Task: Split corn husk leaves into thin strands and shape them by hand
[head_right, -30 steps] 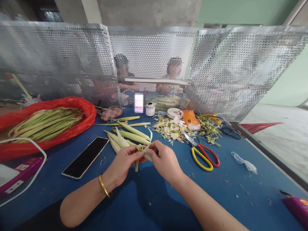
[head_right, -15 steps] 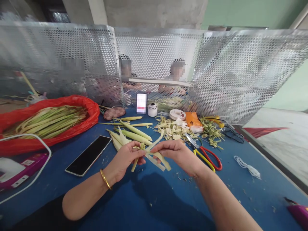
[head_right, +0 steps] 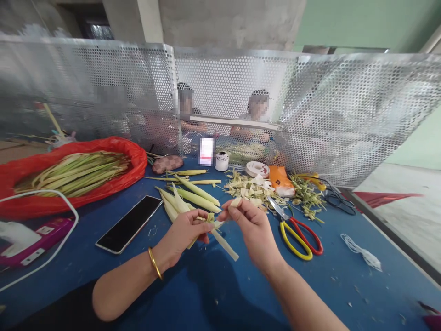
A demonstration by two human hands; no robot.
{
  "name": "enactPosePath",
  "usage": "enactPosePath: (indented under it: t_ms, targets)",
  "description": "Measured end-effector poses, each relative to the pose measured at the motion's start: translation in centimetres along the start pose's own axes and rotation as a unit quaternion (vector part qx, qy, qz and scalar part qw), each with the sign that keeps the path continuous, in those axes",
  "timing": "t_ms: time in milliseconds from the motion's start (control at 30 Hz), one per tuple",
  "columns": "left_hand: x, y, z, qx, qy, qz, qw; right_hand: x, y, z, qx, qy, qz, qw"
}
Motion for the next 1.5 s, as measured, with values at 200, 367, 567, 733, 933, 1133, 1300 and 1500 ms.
enactPosePath:
  t_ms: [200,367,567,733,933,1133,1300,1500]
  targets:
    - [0.3,-0.2,-0.2,0.012,0.012,0.034,0.999,0.5,-0.5,0.0,0.066,-0.004,-0.068,0.996]
    - [0.3,-0.1,-0.2,0.005,0.017,0.041,0.999,0.3,-1.0,-0.1,0.126,0.032,-0.197,0.972]
    - [0.3,0.3,-0.1,-0.003,0.015,0.045,0.999,0.2,-2.1,-0.3,0.175,0.057,-0.258,0.949]
    - [0.3,0.5,0.0,0.0,0.016,0.075,0.997,0.5,-2.5,-0.2,0.188,0.07,-0.236,0.951]
    - [0.3,0.7,0.0,0.019,0.022,0.138,0.99,1.0,-2.2,-0.2,0.191,0.082,-0.242,0.948]
    - [0.2,0.8,0.0,0.015,0.014,0.157,0.987,1.7,-1.1,-0.5,0.146,0.095,-0.326,0.929]
    - [0.0,1.0,0.1,0.02,0.023,0.157,0.987,1.7,-0.9,-0.6,0.16,0.087,-0.354,0.917]
    - [0.2,0.9,0.1,0.018,0.024,0.172,0.985,1.8,-1.1,-0.4,0.162,0.091,-0.361,0.914]
Point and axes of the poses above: each hand's wrist, its own z-axis towards the middle knuckle, its own x-axis out of the palm, y = z × x, the point moved 3 cm from there along z, towards the middle knuckle, and after that the axes turned 14 degrees about y, right-handed, at the moved point
